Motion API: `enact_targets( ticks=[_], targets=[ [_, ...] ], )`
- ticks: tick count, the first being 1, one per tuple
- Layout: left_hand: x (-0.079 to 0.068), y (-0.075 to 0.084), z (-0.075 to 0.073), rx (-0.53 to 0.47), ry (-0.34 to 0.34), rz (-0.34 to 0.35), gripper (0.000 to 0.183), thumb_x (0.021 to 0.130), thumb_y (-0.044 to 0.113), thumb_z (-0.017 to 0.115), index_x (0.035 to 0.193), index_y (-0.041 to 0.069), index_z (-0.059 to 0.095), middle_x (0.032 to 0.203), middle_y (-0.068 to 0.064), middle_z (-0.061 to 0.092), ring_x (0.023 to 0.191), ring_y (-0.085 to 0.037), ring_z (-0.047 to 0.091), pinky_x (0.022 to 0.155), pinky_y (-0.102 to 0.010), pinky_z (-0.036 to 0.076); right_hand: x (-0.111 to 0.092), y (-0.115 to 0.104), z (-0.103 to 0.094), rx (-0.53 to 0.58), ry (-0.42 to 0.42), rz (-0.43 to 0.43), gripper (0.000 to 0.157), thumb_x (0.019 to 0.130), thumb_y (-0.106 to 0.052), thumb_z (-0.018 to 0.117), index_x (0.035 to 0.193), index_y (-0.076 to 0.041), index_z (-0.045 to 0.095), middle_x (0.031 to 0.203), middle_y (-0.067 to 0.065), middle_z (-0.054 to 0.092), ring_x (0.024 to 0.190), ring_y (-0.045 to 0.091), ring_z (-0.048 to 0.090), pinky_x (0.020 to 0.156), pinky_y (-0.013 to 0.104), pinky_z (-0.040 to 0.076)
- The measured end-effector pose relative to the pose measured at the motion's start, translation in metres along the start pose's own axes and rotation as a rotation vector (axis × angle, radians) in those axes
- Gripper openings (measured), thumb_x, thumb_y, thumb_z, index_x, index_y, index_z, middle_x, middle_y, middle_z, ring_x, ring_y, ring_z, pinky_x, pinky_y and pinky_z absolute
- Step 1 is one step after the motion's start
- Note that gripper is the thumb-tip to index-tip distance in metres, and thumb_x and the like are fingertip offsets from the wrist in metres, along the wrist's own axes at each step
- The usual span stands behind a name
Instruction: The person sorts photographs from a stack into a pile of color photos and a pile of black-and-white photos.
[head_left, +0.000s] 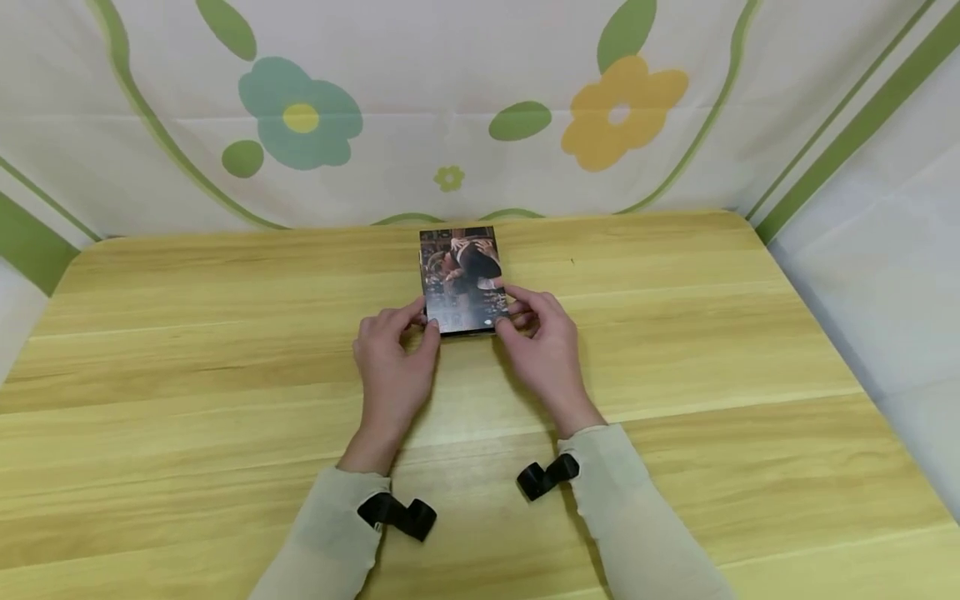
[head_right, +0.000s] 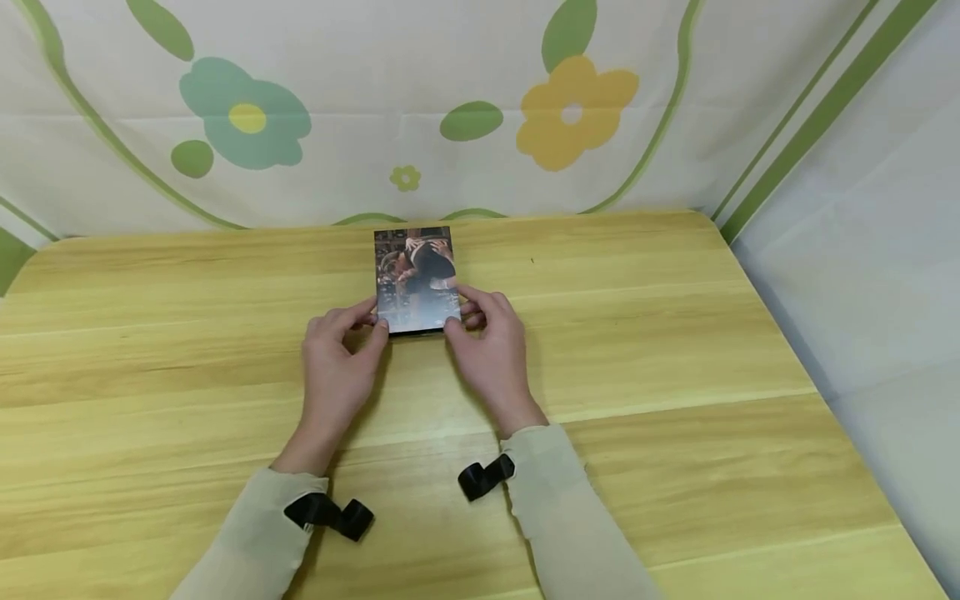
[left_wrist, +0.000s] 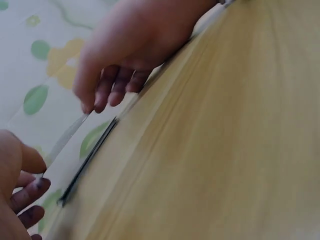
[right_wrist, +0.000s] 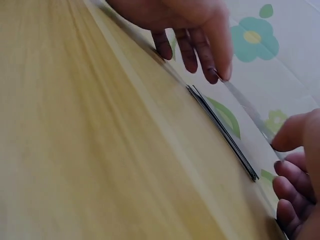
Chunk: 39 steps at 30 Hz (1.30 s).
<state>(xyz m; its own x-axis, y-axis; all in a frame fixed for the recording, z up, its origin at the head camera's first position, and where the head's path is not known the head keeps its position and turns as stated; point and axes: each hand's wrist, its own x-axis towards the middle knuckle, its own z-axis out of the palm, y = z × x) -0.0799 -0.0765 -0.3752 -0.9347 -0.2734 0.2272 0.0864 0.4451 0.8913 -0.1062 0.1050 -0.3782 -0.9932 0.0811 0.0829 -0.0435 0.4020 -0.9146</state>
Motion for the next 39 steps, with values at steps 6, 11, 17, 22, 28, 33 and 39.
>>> enact_targets(
  ticks=[6, 11, 17, 22, 28, 33, 39],
  targets=[
    [-0.002, 0.019, 0.016, -0.096, 0.017, -0.014, 0.033, 0.094, 0.001, 0.074, 0.127, -0.002, 0.076, 0.101, -0.017, 0.076, 0.092, -0.031, 0.064, 0.085, -0.032, 0.047, 0.002, 0.003, -0.005, 0.084, 0.130, 0.039, 0.039, 0.095, -0.007, 0.074, 0.133, -0.014, 0.076, 0.111, 0.007, 0.066, 0.100, 0.017, 0.062, 0.085, 0.022, 0.054],
    [-0.003, 0.037, 0.038, -0.174, -0.032, -0.103, 0.034, 0.095, 0.003, 0.075, 0.129, 0.000, 0.076, 0.103, -0.015, 0.077, 0.081, -0.021, 0.068, 0.070, -0.021, 0.052, 0.010, 0.009, -0.022, 0.081, 0.228, 0.080, 0.035, 0.096, -0.008, 0.074, 0.130, -0.011, 0.077, 0.113, 0.008, 0.066, 0.101, 0.015, 0.060, 0.085, 0.022, 0.051],
    [-0.004, 0.052, 0.070, -0.143, -0.165, -0.152, 0.038, 0.097, 0.004, 0.075, 0.135, 0.001, 0.072, 0.108, -0.012, 0.078, 0.087, -0.019, 0.071, 0.073, -0.028, 0.059, 0.018, 0.021, -0.049, 0.003, 0.337, 0.171, 0.032, 0.096, -0.012, 0.073, 0.127, -0.012, 0.079, 0.110, 0.006, 0.066, 0.098, 0.013, 0.058, 0.085, 0.024, 0.047],
    [-0.006, 0.058, 0.092, -0.108, -0.241, -0.172, 0.041, 0.097, 0.003, 0.075, 0.138, -0.001, 0.070, 0.112, -0.012, 0.076, 0.092, -0.019, 0.073, 0.075, -0.027, 0.062, 0.020, 0.027, -0.063, -0.072, 0.399, 0.230, 0.033, 0.094, -0.012, 0.072, 0.127, -0.012, 0.080, 0.110, 0.008, 0.067, 0.093, 0.014, 0.059, 0.081, 0.026, 0.047],
    [-0.006, 0.061, 0.109, -0.093, -0.258, -0.167, 0.041, 0.099, 0.002, 0.073, 0.139, -0.003, 0.068, 0.110, -0.013, 0.074, 0.092, -0.019, 0.072, 0.076, -0.027, 0.061, 0.024, 0.031, -0.070, -0.054, 0.432, 0.277, 0.034, 0.095, -0.012, 0.071, 0.129, -0.011, 0.078, 0.110, 0.004, 0.067, 0.093, 0.011, 0.058, 0.081, 0.023, 0.047],
    [-0.005, 0.063, 0.114, -0.086, -0.268, -0.174, 0.041, 0.099, 0.001, 0.072, 0.140, -0.004, 0.067, 0.110, -0.013, 0.072, 0.093, -0.019, 0.070, 0.078, -0.027, 0.061, 0.026, 0.032, -0.071, -0.030, 0.451, 0.312, 0.035, 0.095, -0.012, 0.071, 0.129, -0.010, 0.077, 0.108, -0.001, 0.061, 0.094, 0.010, 0.055, 0.083, 0.022, 0.046],
    [-0.005, 0.062, 0.117, -0.042, -0.279, -0.159, 0.041, 0.100, 0.004, 0.072, 0.140, -0.005, 0.067, 0.111, -0.013, 0.072, 0.093, -0.019, 0.070, 0.078, -0.028, 0.061, 0.027, 0.033, -0.069, -0.070, 0.451, 0.305, 0.035, 0.095, -0.012, 0.070, 0.128, -0.007, 0.077, 0.112, 0.005, 0.061, 0.096, 0.013, 0.054, 0.085, 0.026, 0.045]
  ],
)
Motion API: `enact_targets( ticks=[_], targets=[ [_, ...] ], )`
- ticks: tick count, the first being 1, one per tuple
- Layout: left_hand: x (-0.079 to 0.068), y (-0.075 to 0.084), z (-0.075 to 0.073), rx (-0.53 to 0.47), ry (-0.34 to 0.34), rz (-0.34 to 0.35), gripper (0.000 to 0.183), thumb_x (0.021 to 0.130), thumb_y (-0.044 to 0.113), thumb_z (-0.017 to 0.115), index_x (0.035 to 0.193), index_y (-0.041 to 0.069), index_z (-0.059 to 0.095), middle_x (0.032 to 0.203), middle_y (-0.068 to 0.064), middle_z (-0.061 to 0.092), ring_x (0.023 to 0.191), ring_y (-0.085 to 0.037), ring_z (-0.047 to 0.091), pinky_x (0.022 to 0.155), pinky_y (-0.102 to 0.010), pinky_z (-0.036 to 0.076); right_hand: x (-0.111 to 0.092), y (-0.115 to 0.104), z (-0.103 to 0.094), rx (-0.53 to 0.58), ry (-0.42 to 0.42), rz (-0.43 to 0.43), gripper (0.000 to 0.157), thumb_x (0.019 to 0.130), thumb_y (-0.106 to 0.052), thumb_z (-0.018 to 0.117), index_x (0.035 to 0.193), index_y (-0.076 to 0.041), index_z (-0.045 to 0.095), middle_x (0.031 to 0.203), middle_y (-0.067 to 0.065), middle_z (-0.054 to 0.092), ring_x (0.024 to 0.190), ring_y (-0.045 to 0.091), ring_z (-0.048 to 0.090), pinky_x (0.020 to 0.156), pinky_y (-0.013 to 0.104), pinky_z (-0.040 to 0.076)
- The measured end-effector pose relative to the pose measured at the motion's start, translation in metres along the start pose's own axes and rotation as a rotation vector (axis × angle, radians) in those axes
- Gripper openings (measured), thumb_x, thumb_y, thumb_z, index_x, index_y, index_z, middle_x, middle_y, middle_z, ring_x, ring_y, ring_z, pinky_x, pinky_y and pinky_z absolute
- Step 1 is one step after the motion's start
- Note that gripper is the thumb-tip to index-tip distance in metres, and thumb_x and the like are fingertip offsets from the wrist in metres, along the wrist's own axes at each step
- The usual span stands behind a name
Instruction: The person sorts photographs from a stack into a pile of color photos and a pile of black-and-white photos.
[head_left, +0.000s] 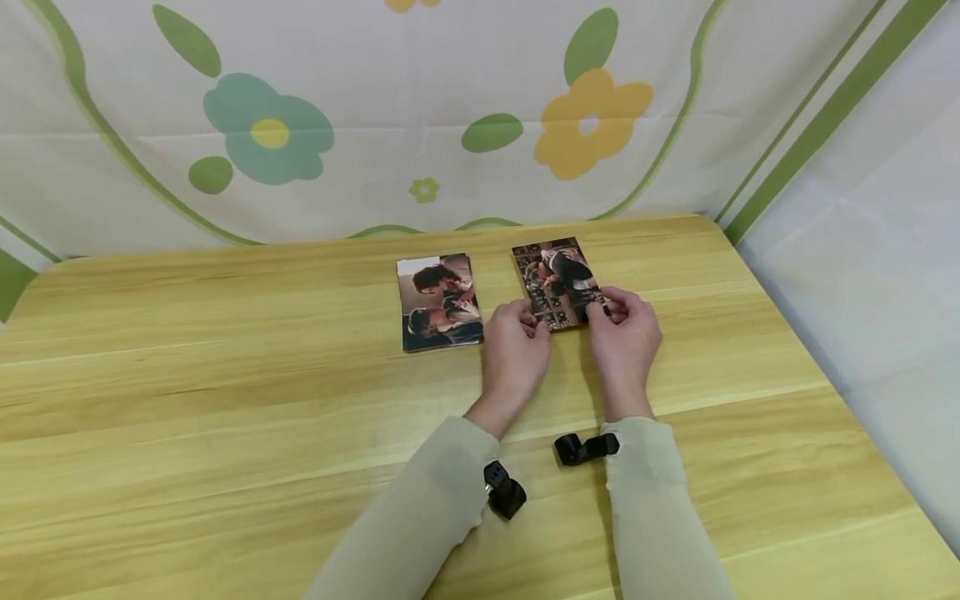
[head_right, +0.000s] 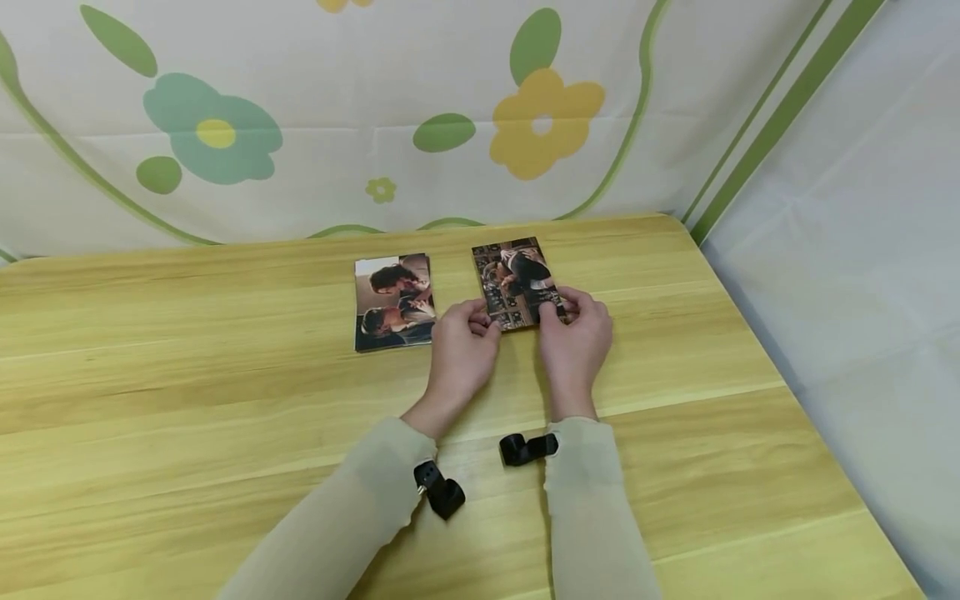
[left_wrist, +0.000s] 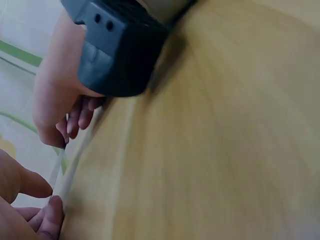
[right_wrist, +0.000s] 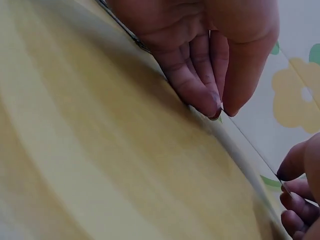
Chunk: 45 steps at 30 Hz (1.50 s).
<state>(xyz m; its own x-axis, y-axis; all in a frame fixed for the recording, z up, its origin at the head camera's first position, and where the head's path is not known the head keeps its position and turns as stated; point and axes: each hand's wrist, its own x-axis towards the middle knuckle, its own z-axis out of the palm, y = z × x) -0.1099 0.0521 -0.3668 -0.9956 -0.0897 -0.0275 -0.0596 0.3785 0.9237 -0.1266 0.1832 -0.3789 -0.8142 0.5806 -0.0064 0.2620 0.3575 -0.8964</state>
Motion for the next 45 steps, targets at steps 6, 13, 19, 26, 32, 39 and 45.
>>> enact_targets(
  ticks=[6, 13, 19, 26, 32, 39, 45],
  targets=[
    [0.0013, -0.0064, 0.0008, 0.050, -0.027, 0.034, 0.042, 0.102, 0.006, 0.070, 0.141, -0.006, 0.065, 0.107, -0.012, 0.069, 0.087, -0.017, 0.066, 0.074, -0.026, 0.057, 0.0003, 0.0028, 0.0019, -0.079, 0.012, -0.022, 0.034, 0.095, -0.014, 0.071, 0.127, -0.005, 0.077, 0.116, 0.012, 0.063, 0.099, 0.017, 0.056, 0.087, 0.029, 0.045],
    [0.0036, -0.0088, -0.0014, 0.078, -0.041, 0.045, 0.042, 0.103, 0.009, 0.070, 0.142, -0.006, 0.065, 0.106, -0.012, 0.069, 0.086, -0.016, 0.066, 0.074, -0.025, 0.057, 0.0011, 0.0037, 0.0037, -0.118, 0.009, -0.018, 0.033, 0.096, -0.018, 0.072, 0.126, -0.006, 0.078, 0.117, 0.012, 0.063, 0.102, 0.022, 0.060, 0.087, 0.028, 0.045],
    [0.0037, -0.0095, -0.0006, 0.083, -0.038, 0.050, 0.043, 0.102, 0.011, 0.070, 0.141, -0.007, 0.065, 0.105, -0.011, 0.068, 0.086, -0.016, 0.066, 0.075, -0.025, 0.058, 0.0001, 0.0038, 0.0019, -0.126, -0.003, -0.019, 0.034, 0.096, -0.018, 0.073, 0.126, -0.004, 0.077, 0.118, 0.012, 0.063, 0.103, 0.023, 0.058, 0.087, 0.029, 0.045],
    [0.0033, -0.0096, -0.0007, 0.084, -0.065, 0.050, 0.045, 0.100, 0.008, 0.069, 0.142, -0.008, 0.064, 0.103, -0.011, 0.065, 0.084, -0.015, 0.062, 0.075, -0.026, 0.056, -0.0007, 0.0053, 0.0012, -0.149, -0.020, -0.037, 0.033, 0.095, -0.016, 0.074, 0.125, -0.002, 0.076, 0.119, 0.015, 0.061, 0.106, 0.026, 0.058, 0.090, 0.031, 0.044],
    [0.0033, -0.0090, -0.0033, 0.105, -0.079, 0.059, 0.047, 0.100, 0.008, 0.067, 0.144, -0.008, 0.062, 0.104, -0.011, 0.064, 0.082, -0.015, 0.058, 0.071, -0.024, 0.051, -0.0018, 0.0049, 0.0019, -0.163, -0.031, -0.065, 0.033, 0.093, -0.014, 0.074, 0.124, -0.002, 0.076, 0.119, 0.017, 0.062, 0.108, 0.029, 0.057, 0.089, 0.032, 0.041],
    [0.0036, -0.0091, -0.0038, 0.114, -0.093, 0.072, 0.047, 0.100, 0.008, 0.066, 0.145, -0.008, 0.062, 0.104, -0.012, 0.063, 0.079, -0.014, 0.055, 0.068, -0.023, 0.049, -0.0014, 0.0048, 0.0023, -0.187, -0.035, -0.073, 0.033, 0.093, -0.014, 0.075, 0.124, -0.002, 0.076, 0.119, 0.017, 0.063, 0.113, 0.033, 0.054, 0.093, 0.037, 0.039],
    [0.0052, -0.0097, -0.0033, 0.126, -0.105, 0.085, 0.049, 0.100, 0.009, 0.065, 0.146, -0.008, 0.061, 0.101, -0.010, 0.061, 0.080, -0.015, 0.053, 0.069, -0.025, 0.048, -0.0009, 0.0060, 0.0034, -0.214, -0.034, -0.089, 0.033, 0.093, -0.015, 0.074, 0.123, -0.003, 0.076, 0.117, 0.018, 0.063, 0.115, 0.036, 0.053, 0.101, 0.045, 0.039]
  ],
)
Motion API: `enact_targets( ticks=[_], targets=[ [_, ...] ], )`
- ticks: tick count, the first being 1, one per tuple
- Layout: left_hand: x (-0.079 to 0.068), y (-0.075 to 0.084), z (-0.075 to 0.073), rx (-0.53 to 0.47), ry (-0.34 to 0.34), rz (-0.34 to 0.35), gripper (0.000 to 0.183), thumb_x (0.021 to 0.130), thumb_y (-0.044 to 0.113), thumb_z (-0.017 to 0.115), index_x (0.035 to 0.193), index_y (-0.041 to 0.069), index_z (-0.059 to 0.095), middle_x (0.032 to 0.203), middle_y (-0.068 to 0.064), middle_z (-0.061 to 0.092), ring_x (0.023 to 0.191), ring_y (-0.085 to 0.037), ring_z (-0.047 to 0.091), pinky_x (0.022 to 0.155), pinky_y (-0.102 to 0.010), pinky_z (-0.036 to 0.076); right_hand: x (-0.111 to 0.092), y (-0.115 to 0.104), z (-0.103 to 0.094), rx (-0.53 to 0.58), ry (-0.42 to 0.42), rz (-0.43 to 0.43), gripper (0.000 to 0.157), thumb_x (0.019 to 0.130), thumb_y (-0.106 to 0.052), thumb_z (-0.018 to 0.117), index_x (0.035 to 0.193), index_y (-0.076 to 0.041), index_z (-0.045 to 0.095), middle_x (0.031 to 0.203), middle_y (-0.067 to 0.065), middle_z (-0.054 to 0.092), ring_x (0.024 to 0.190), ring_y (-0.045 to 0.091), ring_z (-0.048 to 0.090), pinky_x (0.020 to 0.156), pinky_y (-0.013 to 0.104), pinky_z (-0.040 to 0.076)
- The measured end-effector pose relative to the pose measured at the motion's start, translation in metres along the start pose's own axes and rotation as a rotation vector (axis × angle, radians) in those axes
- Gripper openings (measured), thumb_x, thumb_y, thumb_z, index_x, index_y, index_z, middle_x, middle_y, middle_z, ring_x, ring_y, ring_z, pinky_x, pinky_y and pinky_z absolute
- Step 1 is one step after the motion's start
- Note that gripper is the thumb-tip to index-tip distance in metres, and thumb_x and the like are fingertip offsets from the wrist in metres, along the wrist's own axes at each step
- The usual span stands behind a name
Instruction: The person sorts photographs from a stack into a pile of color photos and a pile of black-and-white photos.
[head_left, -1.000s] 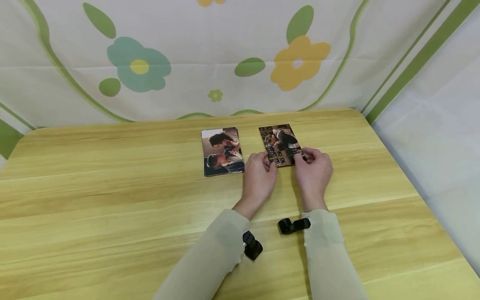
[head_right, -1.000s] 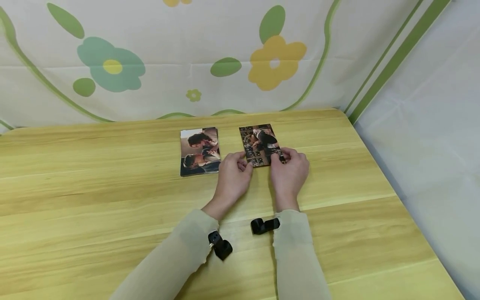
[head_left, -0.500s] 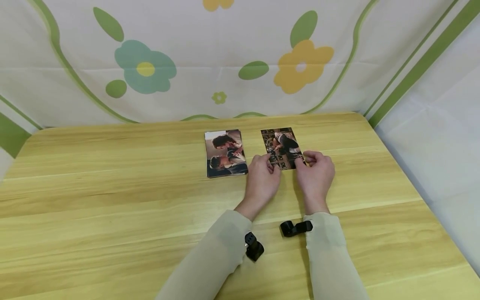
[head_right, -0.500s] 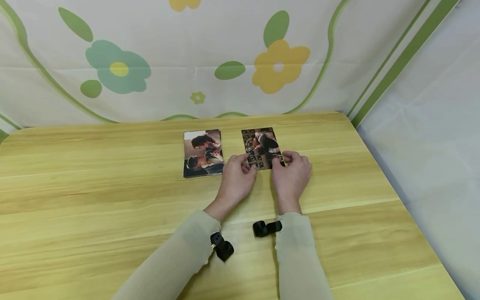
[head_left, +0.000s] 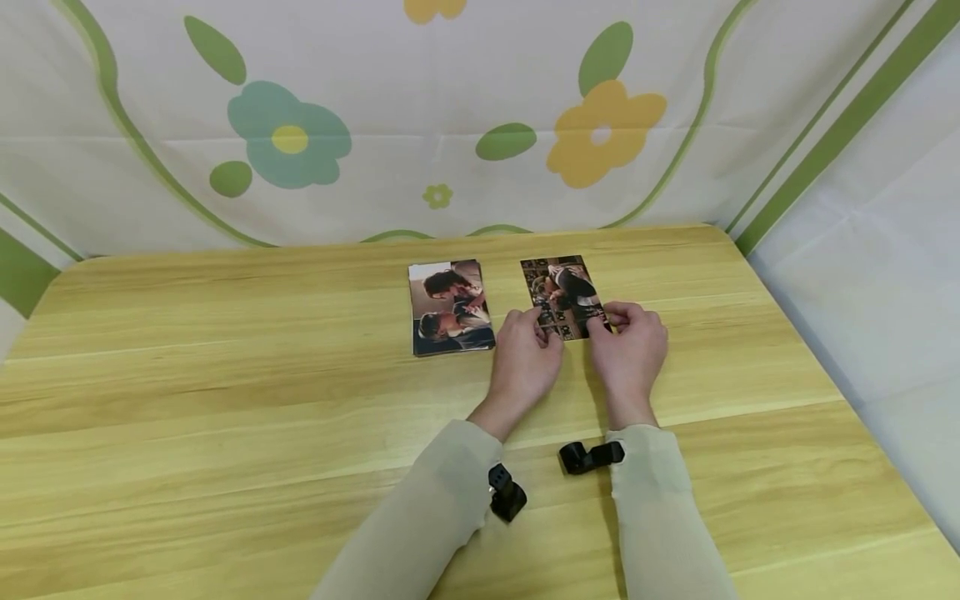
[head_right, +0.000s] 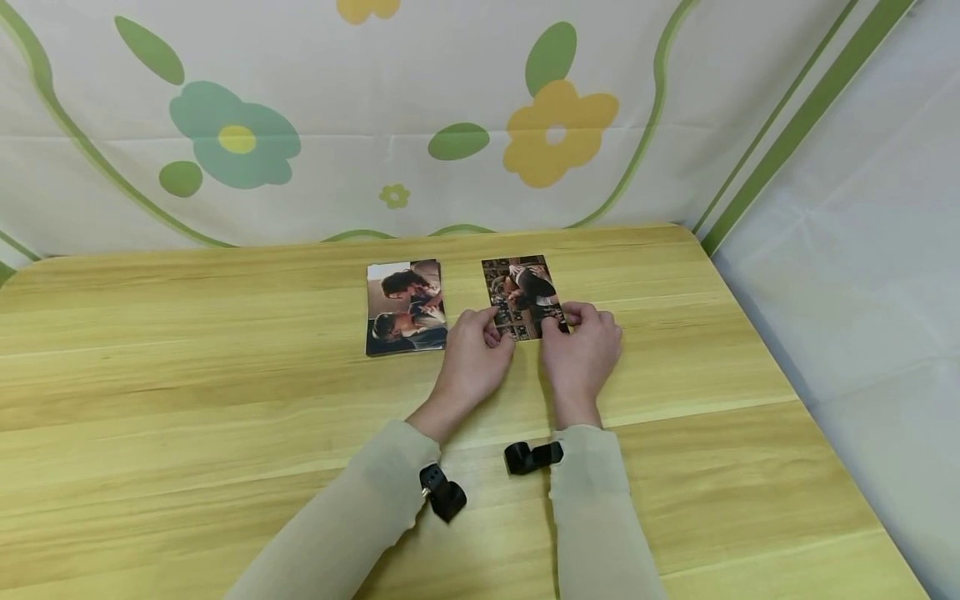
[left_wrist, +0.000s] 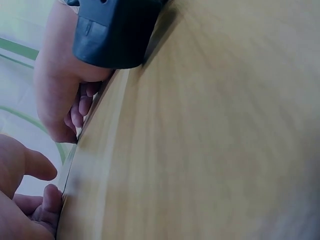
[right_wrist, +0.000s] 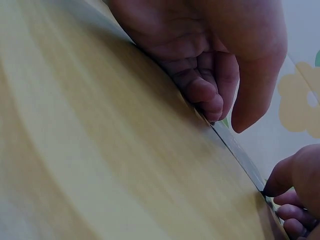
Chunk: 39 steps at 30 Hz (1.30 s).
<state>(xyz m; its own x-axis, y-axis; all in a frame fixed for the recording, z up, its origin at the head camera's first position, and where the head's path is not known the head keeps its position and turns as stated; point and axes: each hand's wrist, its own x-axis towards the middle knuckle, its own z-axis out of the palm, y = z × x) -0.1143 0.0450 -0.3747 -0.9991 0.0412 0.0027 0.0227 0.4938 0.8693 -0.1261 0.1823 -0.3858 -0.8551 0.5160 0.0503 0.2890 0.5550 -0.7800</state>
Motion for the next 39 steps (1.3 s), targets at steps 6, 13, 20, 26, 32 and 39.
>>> enact_targets(
  ticks=[6, 13, 20, 26, 32, 39],
  targets=[
    [0.000, -0.002, 0.002, -0.023, 0.003, -0.010, 0.052, 0.100, 0.009, 0.066, 0.149, -0.005, 0.058, 0.103, -0.010, 0.061, 0.083, -0.016, 0.054, 0.072, -0.026, 0.048, 0.001, -0.001, 0.001, 0.006, -0.015, 0.011, 0.033, 0.095, -0.019, 0.074, 0.125, -0.005, 0.076, 0.119, 0.016, 0.063, 0.117, 0.035, 0.052, 0.102, 0.045, 0.038],
    [0.000, 0.000, 0.004, -0.068, 0.003, -0.031, 0.052, 0.099, 0.010, 0.067, 0.150, -0.002, 0.059, 0.107, -0.009, 0.063, 0.085, -0.014, 0.057, 0.075, -0.025, 0.051, 0.004, -0.002, -0.003, 0.102, -0.001, 0.042, 0.029, 0.097, -0.019, 0.071, 0.123, -0.008, 0.077, 0.114, 0.007, 0.062, 0.101, 0.020, 0.056, 0.089, 0.030, 0.043],
    [0.000, 0.000, 0.004, -0.123, 0.017, -0.039, 0.048, 0.101, 0.011, 0.066, 0.148, 0.001, 0.061, 0.107, -0.007, 0.064, 0.084, -0.011, 0.058, 0.075, -0.024, 0.051, 0.002, -0.004, 0.001, 0.332, 0.008, 0.016, 0.021, 0.099, -0.017, 0.073, 0.117, -0.010, 0.079, 0.101, -0.008, 0.061, 0.093, 0.009, 0.058, 0.080, 0.022, 0.049],
    [-0.010, 0.008, -0.012, -0.233, 0.043, -0.004, 0.043, 0.101, 0.011, 0.067, 0.143, 0.003, 0.065, 0.112, -0.008, 0.067, 0.092, -0.012, 0.063, 0.081, -0.024, 0.056, -0.003, -0.010, 0.006, 0.406, -0.099, -0.002, 0.018, 0.099, -0.018, 0.075, 0.115, -0.011, 0.080, 0.095, -0.010, 0.065, 0.092, 0.010, 0.059, 0.073, 0.020, 0.050],
    [-0.022, 0.005, -0.046, -0.312, 0.107, 0.030, 0.037, 0.100, 0.008, 0.069, 0.136, 0.001, 0.068, 0.115, -0.012, 0.068, 0.098, -0.017, 0.066, 0.086, -0.025, 0.059, -0.011, -0.018, 0.016, 0.404, -0.194, -0.023, 0.019, 0.098, -0.015, 0.074, 0.116, -0.011, 0.080, 0.096, -0.008, 0.069, 0.090, 0.010, 0.060, 0.074, 0.018, 0.049],
    [-0.032, -0.025, -0.090, -0.302, 0.298, -0.083, 0.032, 0.098, 0.005, 0.070, 0.130, -0.002, 0.070, 0.112, -0.015, 0.070, 0.094, -0.022, 0.066, 0.079, -0.022, 0.056, -0.027, -0.031, 0.028, 0.385, -0.325, -0.113, 0.020, 0.099, -0.010, 0.071, 0.118, -0.009, 0.078, 0.105, 0.005, 0.072, 0.092, 0.012, 0.062, 0.077, 0.017, 0.051]
  ],
)
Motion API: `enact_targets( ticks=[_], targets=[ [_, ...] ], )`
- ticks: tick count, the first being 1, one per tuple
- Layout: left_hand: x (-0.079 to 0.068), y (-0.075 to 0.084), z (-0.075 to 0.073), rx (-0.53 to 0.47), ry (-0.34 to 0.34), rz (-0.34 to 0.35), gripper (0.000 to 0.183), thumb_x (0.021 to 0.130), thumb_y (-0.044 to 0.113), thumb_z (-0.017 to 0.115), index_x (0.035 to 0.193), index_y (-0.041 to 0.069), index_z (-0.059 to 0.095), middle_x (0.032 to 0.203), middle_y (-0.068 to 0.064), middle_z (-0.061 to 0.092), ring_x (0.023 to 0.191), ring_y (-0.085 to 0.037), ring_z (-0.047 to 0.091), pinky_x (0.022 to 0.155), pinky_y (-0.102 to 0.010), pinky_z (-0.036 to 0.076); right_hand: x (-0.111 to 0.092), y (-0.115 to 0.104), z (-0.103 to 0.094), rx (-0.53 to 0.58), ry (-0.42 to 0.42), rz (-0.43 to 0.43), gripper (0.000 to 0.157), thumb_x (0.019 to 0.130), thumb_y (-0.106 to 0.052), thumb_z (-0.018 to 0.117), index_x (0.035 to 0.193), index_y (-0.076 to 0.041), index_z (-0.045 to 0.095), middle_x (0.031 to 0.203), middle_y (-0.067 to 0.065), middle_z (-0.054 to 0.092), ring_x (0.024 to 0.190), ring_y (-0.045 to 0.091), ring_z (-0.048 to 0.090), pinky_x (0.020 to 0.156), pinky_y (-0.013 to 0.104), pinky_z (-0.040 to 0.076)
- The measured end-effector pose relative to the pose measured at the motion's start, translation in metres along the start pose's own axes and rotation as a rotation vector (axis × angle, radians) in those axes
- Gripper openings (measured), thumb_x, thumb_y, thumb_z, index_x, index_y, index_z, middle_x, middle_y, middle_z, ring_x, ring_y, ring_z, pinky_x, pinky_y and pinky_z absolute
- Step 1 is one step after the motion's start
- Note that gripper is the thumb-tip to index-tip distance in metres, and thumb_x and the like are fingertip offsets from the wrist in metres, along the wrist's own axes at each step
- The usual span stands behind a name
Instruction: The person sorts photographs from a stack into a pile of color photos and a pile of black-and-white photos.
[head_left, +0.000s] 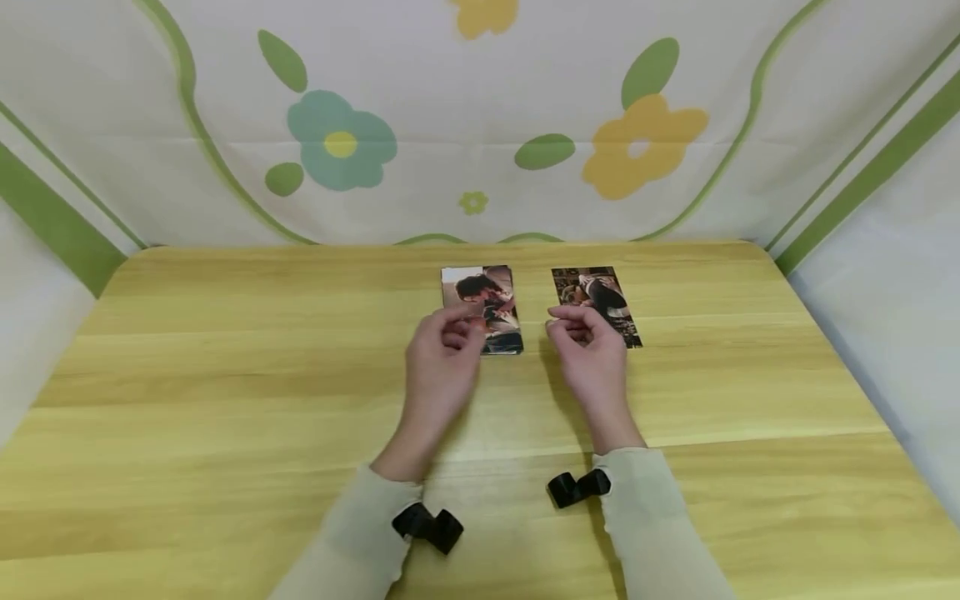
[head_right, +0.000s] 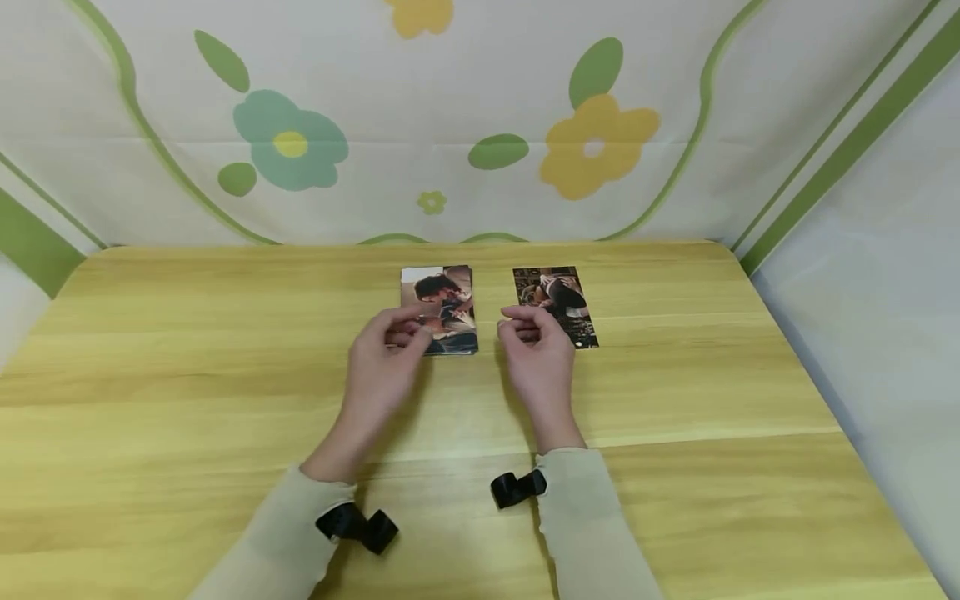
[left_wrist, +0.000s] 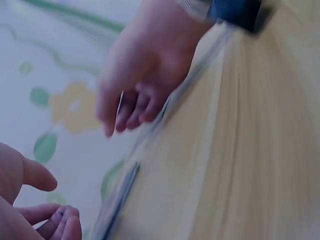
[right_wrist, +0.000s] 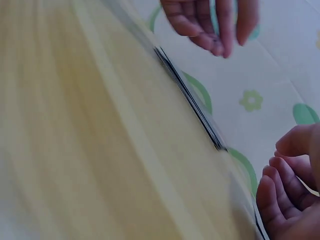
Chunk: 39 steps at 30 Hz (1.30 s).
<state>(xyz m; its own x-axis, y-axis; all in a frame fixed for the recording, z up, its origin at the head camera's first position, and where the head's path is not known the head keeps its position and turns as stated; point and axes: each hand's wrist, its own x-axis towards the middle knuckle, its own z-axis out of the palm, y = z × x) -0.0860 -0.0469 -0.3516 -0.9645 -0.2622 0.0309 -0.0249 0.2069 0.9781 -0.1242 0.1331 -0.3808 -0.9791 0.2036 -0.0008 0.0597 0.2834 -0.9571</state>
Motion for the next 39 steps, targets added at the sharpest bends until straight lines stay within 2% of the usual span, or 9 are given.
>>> enact_targets(
  ticks=[5, 8, 15, 20, 24, 28, 32, 39],
  targets=[
    [0.002, -0.016, -0.018, 0.014, 0.151, -0.050, 0.027, 0.099, 0.004, 0.066, 0.124, -0.004, 0.072, 0.111, -0.018, 0.070, 0.096, -0.025, 0.067, 0.080, -0.018, 0.053, -0.006, -0.001, 0.006, -0.070, -0.084, -0.017, 0.023, 0.100, -0.012, 0.072, 0.122, -0.009, 0.076, 0.109, 0.007, 0.072, 0.096, 0.016, 0.064, 0.081, 0.019, 0.052],
    [0.000, -0.022, -0.019, 0.000, 0.180, -0.047, 0.025, 0.098, 0.003, 0.065, 0.121, -0.005, 0.072, 0.111, -0.019, 0.070, 0.097, -0.027, 0.068, 0.080, -0.016, 0.052, -0.009, -0.001, 0.004, -0.119, -0.097, -0.025, 0.027, 0.099, -0.013, 0.074, 0.126, -0.009, 0.075, 0.113, 0.008, 0.071, 0.099, 0.018, 0.064, 0.083, 0.019, 0.052],
    [0.003, -0.032, -0.021, 0.011, 0.158, -0.037, 0.027, 0.098, 0.005, 0.067, 0.122, -0.006, 0.072, 0.111, -0.017, 0.069, 0.096, -0.025, 0.068, 0.078, -0.013, 0.053, -0.008, 0.000, 0.005, -0.171, -0.084, -0.040, 0.031, 0.097, -0.013, 0.077, 0.128, -0.008, 0.073, 0.118, 0.008, 0.067, 0.102, 0.019, 0.064, 0.081, 0.016, 0.052],
    [0.004, -0.033, -0.022, 0.058, 0.133, 0.013, 0.026, 0.097, 0.002, 0.070, 0.120, -0.008, 0.075, 0.108, -0.019, 0.068, 0.092, -0.025, 0.067, 0.075, -0.012, 0.051, -0.008, 0.001, 0.006, -0.213, -0.093, -0.058, 0.035, 0.097, -0.017, 0.079, 0.130, -0.008, 0.072, 0.117, 0.008, 0.065, 0.102, 0.020, 0.062, 0.083, 0.019, 0.052],
    [0.005, -0.035, -0.021, 0.151, 0.088, 0.042, 0.029, 0.097, 0.005, 0.075, 0.123, -0.009, 0.075, 0.104, -0.018, 0.065, 0.089, -0.024, 0.062, 0.075, -0.017, 0.049, -0.011, 0.002, 0.009, -0.284, -0.108, -0.090, 0.040, 0.096, -0.020, 0.080, 0.133, -0.006, 0.072, 0.116, 0.010, 0.062, 0.103, 0.024, 0.059, 0.088, 0.030, 0.050],
    [0.006, -0.036, -0.020, 0.246, 0.047, 0.074, 0.037, 0.096, 0.009, 0.078, 0.128, -0.009, 0.073, 0.101, -0.016, 0.061, 0.088, -0.025, 0.057, 0.077, -0.027, 0.047, -0.014, 0.001, 0.012, -0.344, -0.133, -0.085, 0.047, 0.096, -0.026, 0.080, 0.138, -0.009, 0.071, 0.118, 0.009, 0.055, 0.107, 0.025, 0.053, 0.094, 0.038, 0.046],
    [0.007, -0.037, -0.019, 0.308, 0.034, 0.104, 0.039, 0.096, 0.009, 0.078, 0.129, -0.009, 0.073, 0.099, -0.016, 0.058, 0.087, -0.027, 0.054, 0.078, -0.032, 0.044, -0.016, -0.001, 0.014, -0.358, -0.142, -0.082, 0.049, 0.095, -0.028, 0.080, 0.141, -0.012, 0.071, 0.118, 0.008, 0.051, 0.108, 0.025, 0.051, 0.096, 0.040, 0.044],
    [0.003, -0.035, -0.018, 0.343, 0.024, 0.117, 0.034, 0.096, 0.008, 0.077, 0.127, -0.007, 0.075, 0.099, -0.016, 0.058, 0.088, -0.027, 0.052, 0.078, -0.033, 0.041, -0.016, 0.000, 0.014, -0.400, -0.131, -0.112, 0.047, 0.094, -0.027, 0.081, 0.139, -0.014, 0.073, 0.116, 0.008, 0.052, 0.107, 0.026, 0.050, 0.094, 0.039, 0.041]
  ],
)
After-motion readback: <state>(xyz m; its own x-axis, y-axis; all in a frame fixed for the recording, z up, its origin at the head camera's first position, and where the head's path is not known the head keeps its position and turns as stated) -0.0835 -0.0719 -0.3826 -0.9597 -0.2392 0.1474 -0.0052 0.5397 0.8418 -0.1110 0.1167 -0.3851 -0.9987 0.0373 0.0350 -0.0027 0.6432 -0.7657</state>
